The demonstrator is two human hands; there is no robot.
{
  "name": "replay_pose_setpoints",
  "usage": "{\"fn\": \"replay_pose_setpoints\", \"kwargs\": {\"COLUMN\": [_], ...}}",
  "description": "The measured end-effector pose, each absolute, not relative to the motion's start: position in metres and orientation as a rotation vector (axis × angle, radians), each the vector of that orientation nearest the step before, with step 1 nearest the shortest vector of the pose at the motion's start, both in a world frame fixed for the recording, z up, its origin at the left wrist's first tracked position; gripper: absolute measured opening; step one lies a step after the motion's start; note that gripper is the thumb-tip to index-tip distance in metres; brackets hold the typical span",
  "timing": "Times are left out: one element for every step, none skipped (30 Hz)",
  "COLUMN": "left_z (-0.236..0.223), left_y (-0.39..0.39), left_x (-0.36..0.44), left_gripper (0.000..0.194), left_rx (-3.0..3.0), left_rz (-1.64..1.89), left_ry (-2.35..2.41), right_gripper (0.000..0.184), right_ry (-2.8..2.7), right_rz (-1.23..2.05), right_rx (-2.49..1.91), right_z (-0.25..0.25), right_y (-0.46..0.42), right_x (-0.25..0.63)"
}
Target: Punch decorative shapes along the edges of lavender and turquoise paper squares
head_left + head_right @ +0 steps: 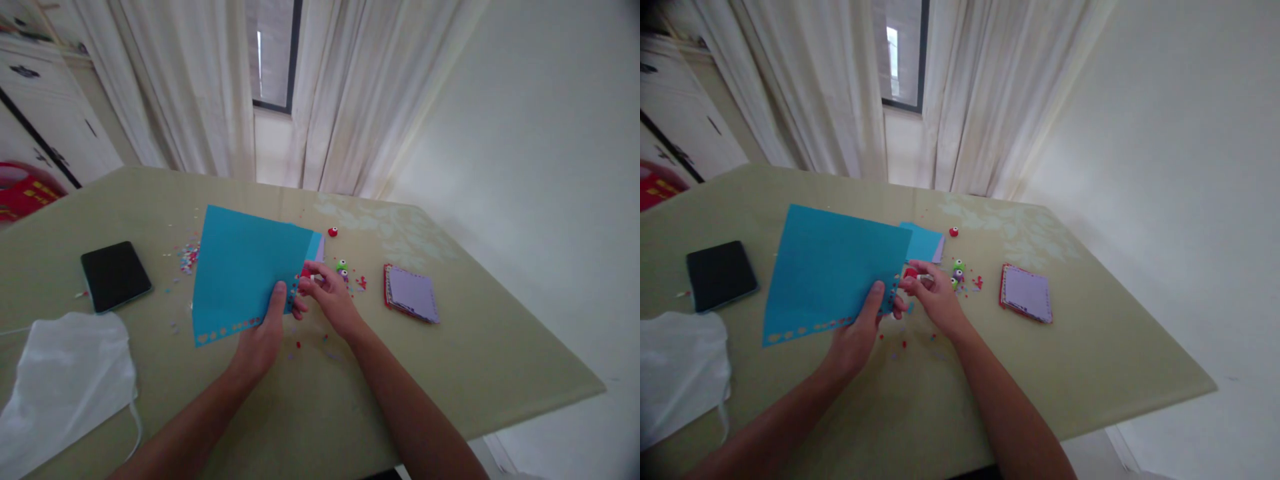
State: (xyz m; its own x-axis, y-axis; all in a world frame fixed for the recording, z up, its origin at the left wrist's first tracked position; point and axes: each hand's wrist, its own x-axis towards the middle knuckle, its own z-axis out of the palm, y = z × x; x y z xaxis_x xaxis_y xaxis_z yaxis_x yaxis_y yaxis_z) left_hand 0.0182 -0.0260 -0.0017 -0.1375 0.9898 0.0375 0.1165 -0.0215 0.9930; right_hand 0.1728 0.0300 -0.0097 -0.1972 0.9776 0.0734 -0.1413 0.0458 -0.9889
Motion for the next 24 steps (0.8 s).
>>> {"fn": "replay_pose_setpoints", "kwargs": {"left_z": [0.000, 0.003, 0.005, 0.006, 0.007, 0.007, 0.006, 0.005, 0.004, 0.003, 0.002, 0.001, 0.001, 0.001, 0.002, 0.002, 0.003, 0.003, 0.004, 0.004, 0.004, 0.003, 0.003, 0.003], "left_y": [-0.023, -0.021, -0.019, -0.017, -0.015, -0.014, -0.014, -0.013, -0.013, -0.014, -0.014, -0.015, -0.015, -0.016, -0.016, -0.016, -0.016, -0.015, -0.015, -0.014, -0.014, -0.014, -0.014, -0.014], "left_x": [0.018, 0.018, 0.017, 0.017, 0.017, 0.016, 0.016, 0.016, 0.016, 0.016, 0.016, 0.017, 0.017, 0.017, 0.017, 0.016, 0.016, 0.015, 0.015, 0.014, 0.014, 0.013, 0.013, 0.014], "left_gripper": [0.053, 0.050, 0.047, 0.044, 0.043, 0.042, 0.041, 0.040, 0.039, 0.039, 0.040, 0.042, 0.043, 0.044, 0.043, 0.043, 0.042, 0.041, 0.041, 0.040, 0.040, 0.039, 0.039, 0.039], "left_rx": [1.217, 1.194, 1.183, 1.185, 1.193, 1.202, 1.212, 1.227, 1.255, 1.296, 1.341, 1.381, 1.408, 1.419, 1.420, 1.419, 1.420, 1.424, 1.430, 1.434, 1.433, 1.428, 1.421, 1.410], "left_rz": [1.289, 1.297, 1.307, 1.316, 1.322, 1.322, 1.318, 1.307, 1.291, 1.267, 1.251, 1.237, 1.223, 1.215, 1.213, 1.212, 1.212, 1.214, 1.222, 1.229, 1.235, 1.239, 1.236, 1.230], "left_ry": [1.375, 1.365, 1.360, 1.362, 1.370, 1.384, 1.405, 1.434, 1.470, 1.506, 1.541, 1.569, 1.588, 1.600, 1.605, 1.610, 1.612, 1.613, 1.612, 1.609, 1.606, 1.603, 1.600, 1.602], "right_gripper": [0.046, 0.045, 0.044, 0.043, 0.043, 0.043, 0.043, 0.043, 0.044, 0.044, 0.044, 0.044, 0.044, 0.044, 0.043, 0.042, 0.041, 0.041, 0.041, 0.041, 0.041, 0.041, 0.042, 0.042], "right_ry": [-1.202, -1.143, -1.102, -1.081, -1.077, -1.085, -1.097, -1.107, -1.111, -1.109, -1.104, -1.098, -1.093, -1.093, -1.097, -1.103, -1.111, -1.118, -1.122, -1.125, -1.126, -1.125, -1.124, -1.123], "right_rz": [1.420, 1.453, 1.468, 1.473, 1.471, 1.466, 1.468, 1.479, 1.494, 1.511, 1.525, 1.532, 1.534, 1.533, 1.532, 1.531, 1.529, 1.526, 1.524, 1.521, 1.519, 1.517, 1.518, 1.518], "right_rx": [-0.939, -0.928, -0.925, -0.923, -0.922, -0.921, -0.918, -0.913, -0.908, -0.907, -0.909, -0.912, -0.915, -0.916, -0.914, -0.911, -0.909, -0.909, -0.909, -0.909, -0.909, -0.906, -0.901, -0.897], "right_z": [-0.008, -0.005, -0.004, -0.002, -0.001, 0.000, 0.000, 0.001, 0.001, 0.001, 0.001, 0.001, 0.001, 0.002, 0.002, 0.002, 0.003, 0.003, 0.003, 0.003, 0.003, 0.003, 0.004, 0.004], "right_y": [0.030, 0.030, 0.030, 0.031, 0.031, 0.032, 0.032, 0.032, 0.031, 0.031, 0.030, 0.029, 0.029, 0.028, 0.028, 0.028, 0.028, 0.028, 0.028, 0.029, 0.029, 0.029, 0.029, 0.029], "right_x": [0.174, 0.176, 0.177, 0.179, 0.180, 0.182, 0.182, 0.182, 0.182, 0.181, 0.180, 0.179, 0.179, 0.178, 0.178, 0.177, 0.177, 0.178, 0.178, 0.178, 0.178, 0.178, 0.178, 0.179]}}
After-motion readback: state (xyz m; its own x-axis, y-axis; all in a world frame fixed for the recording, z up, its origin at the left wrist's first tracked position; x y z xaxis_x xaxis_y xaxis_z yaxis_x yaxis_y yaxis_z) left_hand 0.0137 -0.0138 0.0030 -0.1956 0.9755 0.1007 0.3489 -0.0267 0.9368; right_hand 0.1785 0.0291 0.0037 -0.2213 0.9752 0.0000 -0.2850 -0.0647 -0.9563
